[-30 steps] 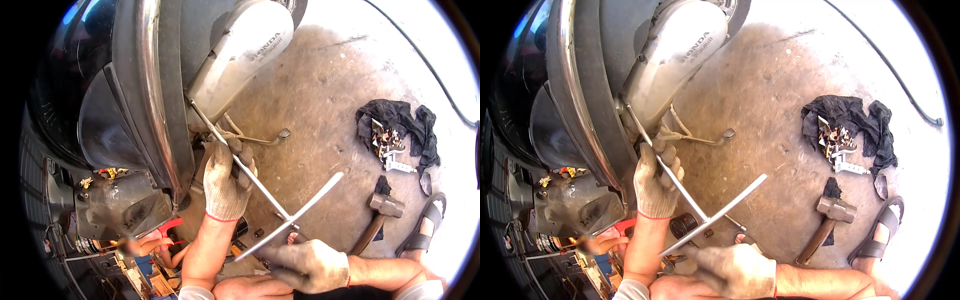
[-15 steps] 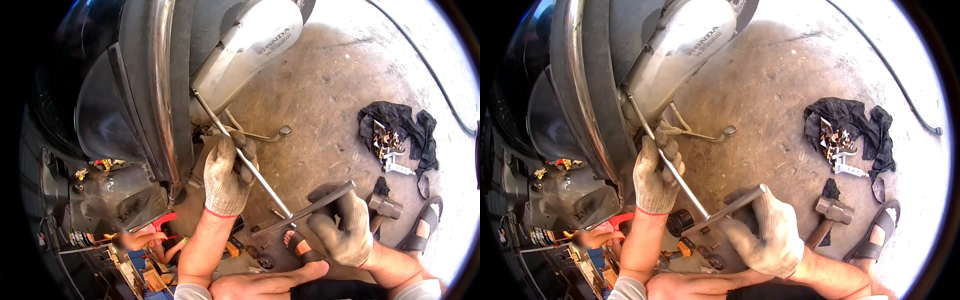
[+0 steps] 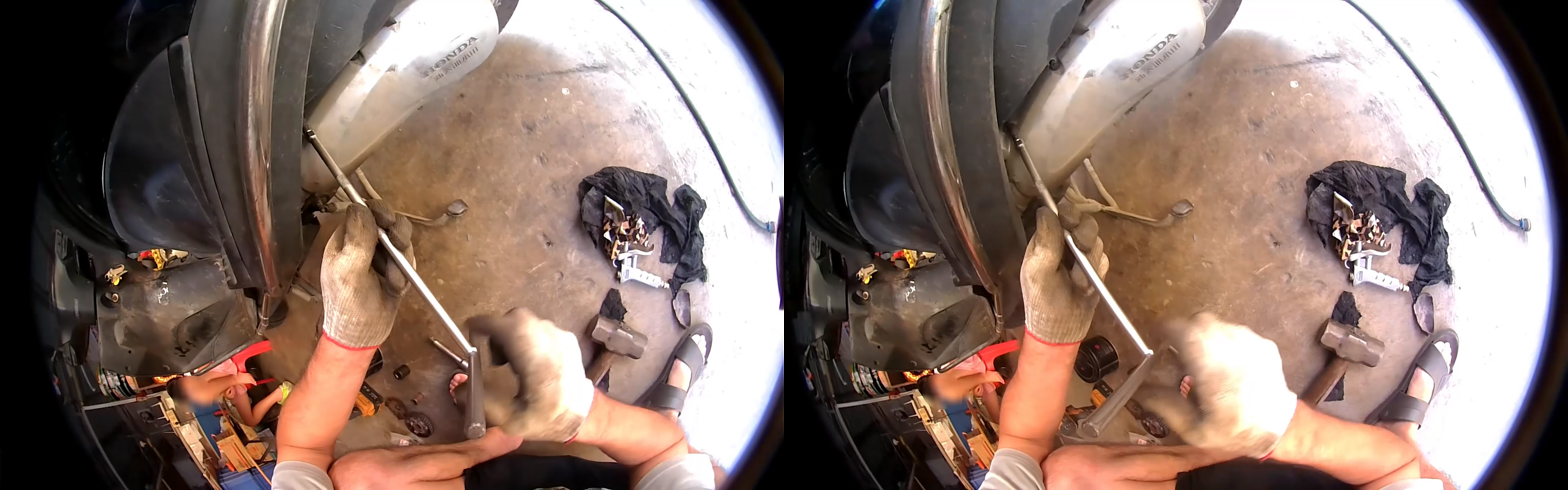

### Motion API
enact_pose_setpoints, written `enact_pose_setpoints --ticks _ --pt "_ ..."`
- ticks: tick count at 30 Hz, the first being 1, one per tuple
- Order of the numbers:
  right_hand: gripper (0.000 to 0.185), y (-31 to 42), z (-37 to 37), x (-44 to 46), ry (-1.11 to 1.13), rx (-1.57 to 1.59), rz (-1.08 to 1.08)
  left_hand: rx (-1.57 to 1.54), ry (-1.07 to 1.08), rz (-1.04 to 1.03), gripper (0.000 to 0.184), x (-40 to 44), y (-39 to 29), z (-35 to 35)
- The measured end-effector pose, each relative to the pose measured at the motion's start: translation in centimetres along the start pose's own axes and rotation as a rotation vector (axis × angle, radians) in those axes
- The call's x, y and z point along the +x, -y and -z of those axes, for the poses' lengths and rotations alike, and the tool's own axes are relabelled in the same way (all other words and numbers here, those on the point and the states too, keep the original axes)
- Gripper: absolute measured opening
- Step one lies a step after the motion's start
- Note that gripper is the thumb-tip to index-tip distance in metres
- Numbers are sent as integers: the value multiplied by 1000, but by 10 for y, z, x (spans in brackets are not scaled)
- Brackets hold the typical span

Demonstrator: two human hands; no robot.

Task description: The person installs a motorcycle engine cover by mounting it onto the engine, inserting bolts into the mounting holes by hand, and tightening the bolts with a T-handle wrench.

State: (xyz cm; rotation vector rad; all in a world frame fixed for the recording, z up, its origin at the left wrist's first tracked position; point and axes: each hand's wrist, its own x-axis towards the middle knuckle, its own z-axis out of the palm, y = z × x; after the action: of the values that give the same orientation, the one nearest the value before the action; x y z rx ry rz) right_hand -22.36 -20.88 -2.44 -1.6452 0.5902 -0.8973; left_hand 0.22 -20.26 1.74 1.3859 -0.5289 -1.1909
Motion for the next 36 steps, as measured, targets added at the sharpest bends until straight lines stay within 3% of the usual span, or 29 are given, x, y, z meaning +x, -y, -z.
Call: enact_pose_setpoints --ticks 3,4,5,6,7,9,10,11,13,14,18,21,23,25,26,30,31,33,34,36 --pt "41 -8 -22 -9 9 123 58 -11 5 8 34 -1 -1 -2" --pt "35 -5 -19 -12 198 696 -407 -27 -11 22 34 -1 -2 -3" --pt "36 5 -14 -6 102 1192 -982 -29 -10 21 34 -1 -1 -3" --pt "36 7 -16 -8 100 1190 -985 -21 -20 15 35 -2 0 -3" --pt "23 7 -20 -12 67 1246 -1088 -13 -29 7 35 -1 1 -3" --pt "22 3 -17 -12 30 1299 -1184 6 -15 -1 35 -1 -1 -3" --pt "19 -3 -10 -11 17 694 -447 29 -13 -6 35 -2 -2 -2" --pt "20 -5 -6 -12 26 476 -264 24 -33 -10 34 -3 -1 -2" --pt "41 -7 2 -14 -74 -12 72 21 -42 -16 34 -3 -1 -2" --pt "48 2 4 1 -136 -104 32 15 -50 -13 34 -3 0 -2" --pt "66 19 -10 34 139 -157 -88 108 -92 -11 35 -1 -3 -14" --pt "50 22 -21 40 39 -65 -163 76 -92 -4 35 -1 -4 -9" --pt "35 29 -21 38 -10 604 -385 57 -106 -10 35 2 -2 -7" --pt "40 14 -32 26 100 1382 -659 32 -124 -18 36 2 -1 -6" --pt "46 13 -40 23 52 1860 -732 57 -120 -24 35 1 -3 -6" --pt "54 6 -52 13 99 2039 -638 191 -157 -20 35 -2 -8 -13" --pt "58 -1 -44 5 -28 1787 -743 130 -19 -25 35 1 -7 -2" --pt "62 -10 -29 -1 -362 1126 -595 94 -44 -26 34 1 -7 -2" --pt "62 -13 -19 3 -537 712 -352 57 -69 -28 34 1 -6 -3" --pt "63 -20 21 1 -470 -104 -95 85 -143 -11 35 0 -7 -6"
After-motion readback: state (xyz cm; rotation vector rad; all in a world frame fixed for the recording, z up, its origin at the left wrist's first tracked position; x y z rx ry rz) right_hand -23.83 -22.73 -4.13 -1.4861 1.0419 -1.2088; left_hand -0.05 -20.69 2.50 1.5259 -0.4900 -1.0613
